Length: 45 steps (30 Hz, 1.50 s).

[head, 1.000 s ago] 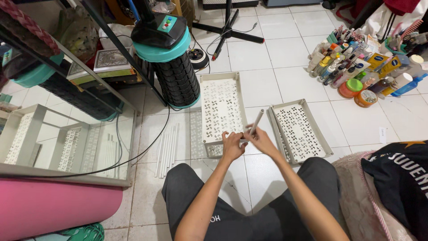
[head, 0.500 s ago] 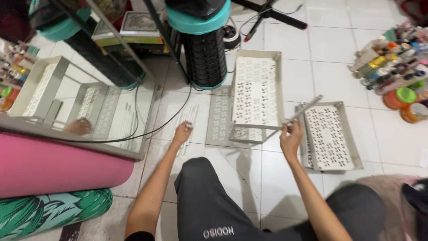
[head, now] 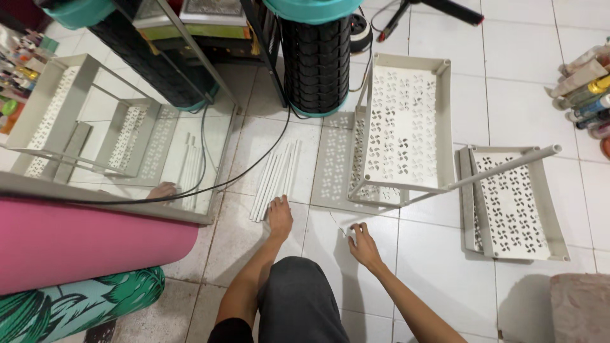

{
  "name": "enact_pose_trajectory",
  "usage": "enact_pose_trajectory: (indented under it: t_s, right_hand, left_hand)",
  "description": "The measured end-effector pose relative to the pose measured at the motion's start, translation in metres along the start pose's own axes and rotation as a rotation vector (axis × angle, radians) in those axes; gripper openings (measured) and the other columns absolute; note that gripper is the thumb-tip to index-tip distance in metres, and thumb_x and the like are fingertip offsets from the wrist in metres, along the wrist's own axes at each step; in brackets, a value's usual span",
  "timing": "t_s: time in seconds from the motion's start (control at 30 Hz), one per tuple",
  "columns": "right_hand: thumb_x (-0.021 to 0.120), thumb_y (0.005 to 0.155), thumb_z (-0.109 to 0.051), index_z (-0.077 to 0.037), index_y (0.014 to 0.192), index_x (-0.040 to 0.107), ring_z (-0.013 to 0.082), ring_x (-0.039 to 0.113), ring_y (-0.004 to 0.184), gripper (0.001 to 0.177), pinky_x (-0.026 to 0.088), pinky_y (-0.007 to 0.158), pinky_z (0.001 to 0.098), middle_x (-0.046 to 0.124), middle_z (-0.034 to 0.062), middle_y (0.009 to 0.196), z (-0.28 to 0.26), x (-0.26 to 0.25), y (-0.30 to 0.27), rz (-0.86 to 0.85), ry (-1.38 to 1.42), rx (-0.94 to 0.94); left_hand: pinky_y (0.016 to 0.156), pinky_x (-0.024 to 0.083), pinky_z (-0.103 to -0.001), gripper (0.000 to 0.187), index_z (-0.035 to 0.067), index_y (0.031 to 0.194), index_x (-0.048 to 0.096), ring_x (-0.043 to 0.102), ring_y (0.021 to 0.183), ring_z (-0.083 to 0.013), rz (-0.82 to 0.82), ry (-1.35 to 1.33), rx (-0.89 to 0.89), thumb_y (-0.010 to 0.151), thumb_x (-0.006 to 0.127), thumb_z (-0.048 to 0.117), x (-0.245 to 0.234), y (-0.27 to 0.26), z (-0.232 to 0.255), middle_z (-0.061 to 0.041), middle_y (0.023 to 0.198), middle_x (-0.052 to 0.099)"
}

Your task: The person assembles a small plastic shelving unit by inserting white plastic rods into the corner holes of perforated trays. They connect two trays with vertical rods and then place a third tray on top to form a two-tiered shelf.

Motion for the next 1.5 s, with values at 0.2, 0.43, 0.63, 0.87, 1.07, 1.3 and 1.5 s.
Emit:
enact_pose_trajectory:
  t_s: [0.2, 0.43, 0.63, 0.87, 1.07, 1.3, 1.5]
  right_hand:
    - [0.055, 0.076, -0.009, -0.006, 0.102, 0.045, 0.0337, 0.057, 0.066, 0.028, 0.046, 0.064, 0.0428, 0.043, 0.0149, 0.102, -0.002, 0.013, 0.006, -0.074, 0.002, 0.108]
    - [0.053, 0.078, -0.011, -0.007, 0.111, 0.043, 0.0365, 0.053, 0.089, 0.035, 0.046, 0.075, 0.043, 0.044, 0.0194, 0.108, -0.016, 0.017, 0.027, -0.073, -0.161, -0.138]
    - [0.051, 0.081, -0.017, -0.016, 0.124, 0.037, 0.036, 0.048, 0.095, 0.046, 0.046, 0.075, 0.0437, 0.04, 0.0216, 0.109, -0.059, 0.057, 0.1, -0.159, -0.281, -0.101]
    - [0.049, 0.075, -0.004, -0.003, 0.103, 0.051, 0.0353, 0.056, 0.081, 0.029, 0.047, 0.068, 0.0442, 0.051, 0.0225, 0.106, 0.02, 0.127, 0.085, 0.12, -0.347, -0.224]
    - [0.053, 0.069, 0.005, 0.003, 0.113, 0.035, 0.0355, 0.059, 0.075, 0.048, 0.046, 0.068, 0.0435, 0.059, 0.0249, 0.082, 0.006, 0.058, 0.008, -0.221, 0.123, 0.2]
    - [0.047, 0.075, 0.008, 0.007, 0.115, 0.033, 0.0276, 0.066, 0.08, 0.042, 0.055, 0.069, 0.0318, 0.05, 0.017, 0.096, -0.107, -0.076, 0.003, -0.36, 0.703, 0.051]
    - [0.057, 0.078, -0.001, 0.005, 0.112, 0.039, 0.023, 0.062, 0.083, 0.038, 0.052, 0.068, 0.0296, 0.056, 0.0159, 0.099, -0.12, -0.193, 0.019, 0.149, 0.579, -0.316]
  left_hand:
    - [0.076, 0.044, -0.038, 0.02, 0.002, 0.095, 0.052, 0.053, 0.086, -0.0274, -0.129, 0.074, 0.054, 0.076, 0.056, 0.001, 0.025, -0.002, 0.002, -0.013, 0.092, 0.051]
    - [0.068, 0.045, -0.043, 0.021, -0.001, 0.09, 0.052, 0.051, 0.083, -0.0339, -0.11, -0.193, 0.047, 0.072, 0.06, 0.006, 0.022, -0.004, 0.006, -0.019, 0.092, 0.049]
    - [0.069, 0.045, -0.043, 0.02, 0.006, 0.09, 0.054, 0.052, 0.084, -0.0322, -0.191, -0.304, 0.121, 0.072, 0.061, 0.009, 0.02, -0.012, -0.005, -0.015, 0.089, 0.052]
    - [0.066, 0.047, -0.039, 0.017, 0.008, 0.091, 0.058, 0.059, 0.073, -0.027, -0.386, -0.428, 0.169, 0.075, 0.06, 0.015, 0.013, 0.01, -0.032, -0.012, 0.076, 0.062]
    - [0.065, 0.047, -0.036, 0.029, 0.011, 0.106, 0.053, 0.06, 0.071, -0.0245, -0.492, -0.518, 0.206, 0.079, 0.059, 0.016, -0.03, 0.043, 0.018, -0.013, 0.079, 0.063]
    - [0.061, 0.049, -0.036, 0.056, 0.018, 0.127, 0.034, 0.059, 0.07, -0.0244, -0.448, -0.809, 0.275, 0.076, 0.056, 0.01, -0.159, 0.062, 0.128, -0.015, 0.09, 0.058]
    - [0.068, 0.048, -0.036, 0.068, 0.017, 0.128, 0.037, 0.058, 0.074, -0.0266, -0.211, -0.814, 0.527, 0.068, 0.066, 0.005, -0.197, 0.041, 0.193, -0.017, 0.101, 0.055]
Point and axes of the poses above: each hand's wrist, its own y-axis towards the middle knuckle, its own x-axis out of the palm, z = x × y, the point moved 5 cm from there along y, towards the middle knuckle
